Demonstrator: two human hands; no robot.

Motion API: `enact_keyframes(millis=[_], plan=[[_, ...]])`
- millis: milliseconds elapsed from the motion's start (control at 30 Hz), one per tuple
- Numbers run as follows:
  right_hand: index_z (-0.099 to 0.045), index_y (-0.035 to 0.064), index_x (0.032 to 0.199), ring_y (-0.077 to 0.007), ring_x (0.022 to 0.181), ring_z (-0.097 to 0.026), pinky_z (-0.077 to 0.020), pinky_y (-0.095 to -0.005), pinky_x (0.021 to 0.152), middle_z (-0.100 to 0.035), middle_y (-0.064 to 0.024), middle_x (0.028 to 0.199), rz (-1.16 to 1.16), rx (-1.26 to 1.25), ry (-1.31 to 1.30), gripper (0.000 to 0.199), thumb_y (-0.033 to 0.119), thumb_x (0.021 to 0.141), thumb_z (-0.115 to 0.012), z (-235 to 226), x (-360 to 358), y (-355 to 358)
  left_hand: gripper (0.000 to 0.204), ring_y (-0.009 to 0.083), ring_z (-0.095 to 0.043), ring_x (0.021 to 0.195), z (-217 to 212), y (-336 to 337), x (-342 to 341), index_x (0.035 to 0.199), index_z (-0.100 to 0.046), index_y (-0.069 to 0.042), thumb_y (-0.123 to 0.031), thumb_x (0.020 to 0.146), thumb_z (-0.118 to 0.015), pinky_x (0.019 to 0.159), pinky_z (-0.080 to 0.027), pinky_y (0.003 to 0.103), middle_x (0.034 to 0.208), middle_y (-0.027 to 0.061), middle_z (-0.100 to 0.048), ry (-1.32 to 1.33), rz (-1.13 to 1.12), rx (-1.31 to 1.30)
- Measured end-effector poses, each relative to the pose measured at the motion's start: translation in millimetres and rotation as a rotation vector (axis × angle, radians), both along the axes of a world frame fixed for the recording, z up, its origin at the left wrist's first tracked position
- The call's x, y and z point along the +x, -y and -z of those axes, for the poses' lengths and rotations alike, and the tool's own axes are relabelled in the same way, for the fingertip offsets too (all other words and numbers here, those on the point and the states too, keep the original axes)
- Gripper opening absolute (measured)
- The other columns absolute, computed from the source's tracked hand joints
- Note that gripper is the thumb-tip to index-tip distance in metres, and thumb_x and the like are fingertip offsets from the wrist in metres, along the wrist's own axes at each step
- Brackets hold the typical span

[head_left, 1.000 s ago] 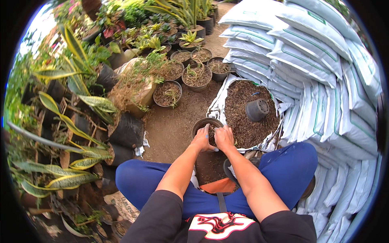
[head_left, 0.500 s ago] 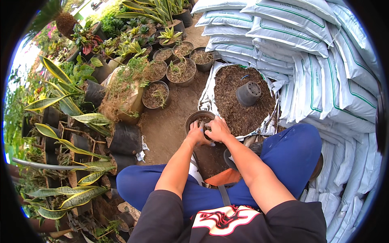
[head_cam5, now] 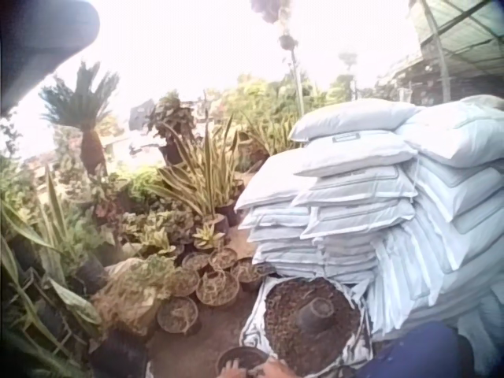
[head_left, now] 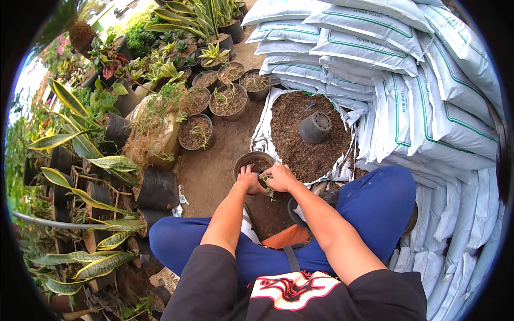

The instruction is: The person pots a plant by scooping soil from a large bag into a small pot, placing a small seedling into the pot, and then filling the rest of the pot with soil.

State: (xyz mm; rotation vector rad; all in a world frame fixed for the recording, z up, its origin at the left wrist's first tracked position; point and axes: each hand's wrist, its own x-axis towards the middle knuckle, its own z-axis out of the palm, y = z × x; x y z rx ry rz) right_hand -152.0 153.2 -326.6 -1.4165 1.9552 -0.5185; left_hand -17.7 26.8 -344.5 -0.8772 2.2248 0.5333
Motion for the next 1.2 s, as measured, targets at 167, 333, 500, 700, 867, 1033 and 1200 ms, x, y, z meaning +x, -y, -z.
enact_keyframes(millis=[167, 333, 500, 700, 867, 1033, 1200], plan=[[-0.073, 0.012, 0.127, -0.0375, 0.122, -0.061, -0.041, -0.0452, 0.112, -0.067, -0.0223, 0.124, 0.031, -0.009, 0.06, 0.046, 0.026, 0.084, -0.07, -16.7, 2.4, -2.8, 0.113, 0.0477, -0.01, 0.156, -0.6, -5.0, 10.7, 0.15, -0.054, -0.007, -0.071, 0.062, -0.086, 0.125, -0.023, 0.056, 0.169, 0.0258, -0.014, -0.047, 0.016, -0.038], [-0.077, 0.0063, 0.113, -0.0277, 0.097, -0.073, -0.0539, -0.0394, 0.095, -0.077, -0.0151, 0.101, 0.299, -0.209, 0.303, 0.034, 0.022, 0.083, -0.074, -1.2, -9.3, 1.2, 0.131, 0.0424, -0.011, 0.156, -13.6, -20.4, 2.9, 0.158, -0.041, -0.008, -0.077, 0.056, -0.087, 0.124, -0.019, 0.055, 0.168, 0.0224, -0.018, -0.044, 0.008, -0.095], [-0.079, 0.012, 0.094, -0.0304, 0.109, -0.067, -0.0454, -0.046, 0.107, -0.076, -0.0133, 0.103, 0.45, -0.325, 0.042, 0.017, 0.023, 0.082, -0.073, -31.0, -29.0, 13.4, 0.121, 0.0397, -0.018, 0.154, -47.1, -12.8, 5.0, 0.155, -0.041, -0.01, -0.059, 0.059, -0.096, 0.12, -0.024, 0.056, 0.164, 0.0205, -0.025, -0.117, -0.076, -0.149], [-0.072, 0.0114, 0.11, -0.0342, 0.116, -0.056, -0.0406, -0.0488, 0.108, -0.066, -0.0119, 0.121, 0.823, -0.677, -0.351, 0.032, 0.021, 0.079, -0.077, -64.6, -120.4, 23.0, 0.078, 0.0341, -0.034, 0.147, -84.6, -13.2, -11.6, 0.142, -0.058, -0.016, -0.029, 0.071, -0.089, 0.118, -0.029, 0.051, 0.156, 0.0134, -0.037, -0.384, -0.25, -0.092], [-0.05, 0.0215, 0.148, -0.04, 0.14, -0.041, -0.0316, -0.0535, 0.118, -0.049, -0.0184, 0.15, 0.949, -0.405, -0.386, 0.089, 0.04, 0.07, -0.089, -39.3, -166.8, 16.9, 0.05, 0.0318, -0.046, 0.137, -78.1, -13.1, -20.7, 0.128, -0.066, -0.016, -0.018, 0.08, -0.08, 0.114, -0.036, 0.046, 0.145, 0.011, -0.05, -0.585, -0.279, -0.064], [-0.05, 0.0162, 0.145, -0.0383, 0.137, -0.047, -0.0372, -0.0489, 0.116, -0.047, -0.0185, 0.147, 0.757, -0.426, -0.138, 0.09, 0.032, 0.068, -0.094, -7.1, -170.3, 3.0, 0.038, 0.0313, -0.049, 0.133, -54.0, -19.5, -27.9, 0.122, -0.07, -0.015, -0.02, 0.085, -0.077, 0.112, -0.039, 0.045, 0.134, 0.0111, -0.057, -0.657, -0.251, -0.048], [-0.05, 0.0065, 0.137, -0.0416, 0.127, -0.049, -0.0411, -0.0482, 0.11, -0.049, -0.0246, 0.135, 0.874, -0.557, -0.153, 0.081, 0.029, 0.071, -0.092, -20.7, -161.7, -3.6, 0.035, 0.0326, -0.051, 0.124, -37.3, -20.2, -33.0, 0.117, -0.072, -0.011, -0.011, 0.083, -0.07, 0.105, -0.041, 0.045, 0.127, 0.0136, -0.058, -0.831, -0.278, -0.204]])
